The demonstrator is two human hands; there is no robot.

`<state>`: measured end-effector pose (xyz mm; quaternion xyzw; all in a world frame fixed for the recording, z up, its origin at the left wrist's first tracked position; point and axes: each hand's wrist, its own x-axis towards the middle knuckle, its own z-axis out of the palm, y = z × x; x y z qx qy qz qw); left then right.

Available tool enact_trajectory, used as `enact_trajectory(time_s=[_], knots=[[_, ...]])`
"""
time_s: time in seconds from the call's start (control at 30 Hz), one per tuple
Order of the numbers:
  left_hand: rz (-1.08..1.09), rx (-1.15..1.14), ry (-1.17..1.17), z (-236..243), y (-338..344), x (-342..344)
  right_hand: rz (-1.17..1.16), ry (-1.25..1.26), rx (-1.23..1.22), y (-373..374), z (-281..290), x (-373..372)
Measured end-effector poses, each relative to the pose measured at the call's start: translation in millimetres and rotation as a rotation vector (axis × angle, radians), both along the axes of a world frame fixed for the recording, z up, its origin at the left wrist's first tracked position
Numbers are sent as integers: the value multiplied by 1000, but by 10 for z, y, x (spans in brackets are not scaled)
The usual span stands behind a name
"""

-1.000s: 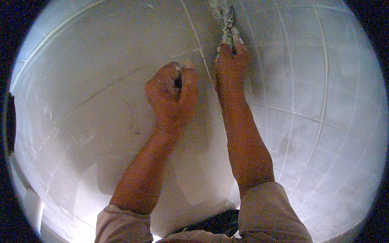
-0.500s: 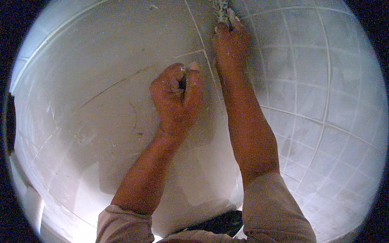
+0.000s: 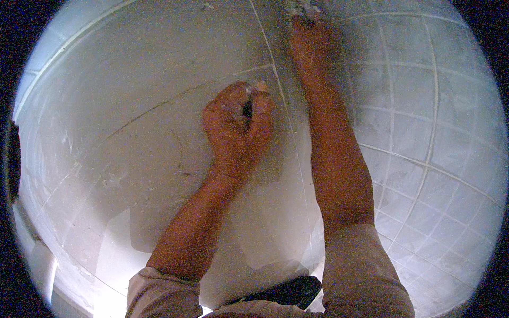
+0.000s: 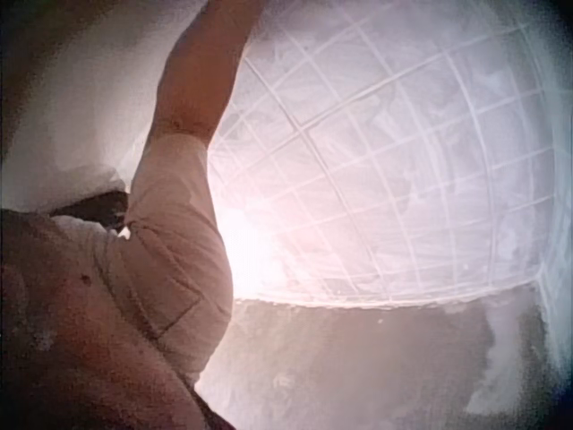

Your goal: The person applies white grout to the joints between wall tiles using a putty knife and a pink spreading tool, then wipes excess material from the tiles.

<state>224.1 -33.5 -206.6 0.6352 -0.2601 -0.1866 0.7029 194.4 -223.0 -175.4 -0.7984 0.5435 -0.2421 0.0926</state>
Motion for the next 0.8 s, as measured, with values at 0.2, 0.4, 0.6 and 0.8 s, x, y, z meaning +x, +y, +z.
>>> enact_trajectory(time_s=[0.2,0.4,0.6,0.8], knots=[[-26,8,-38,-19,-8,10,302,806,-604,-269,593,-76],[-6,36,-42,-54,-9,17,256,852,-504,-406,909,286],[-7,22,-46,-72,-24,1,446,1019,-454,-455,1024,521],[-31,53,-29,-46,5,43,358,985,-223,-268,1317,635]])
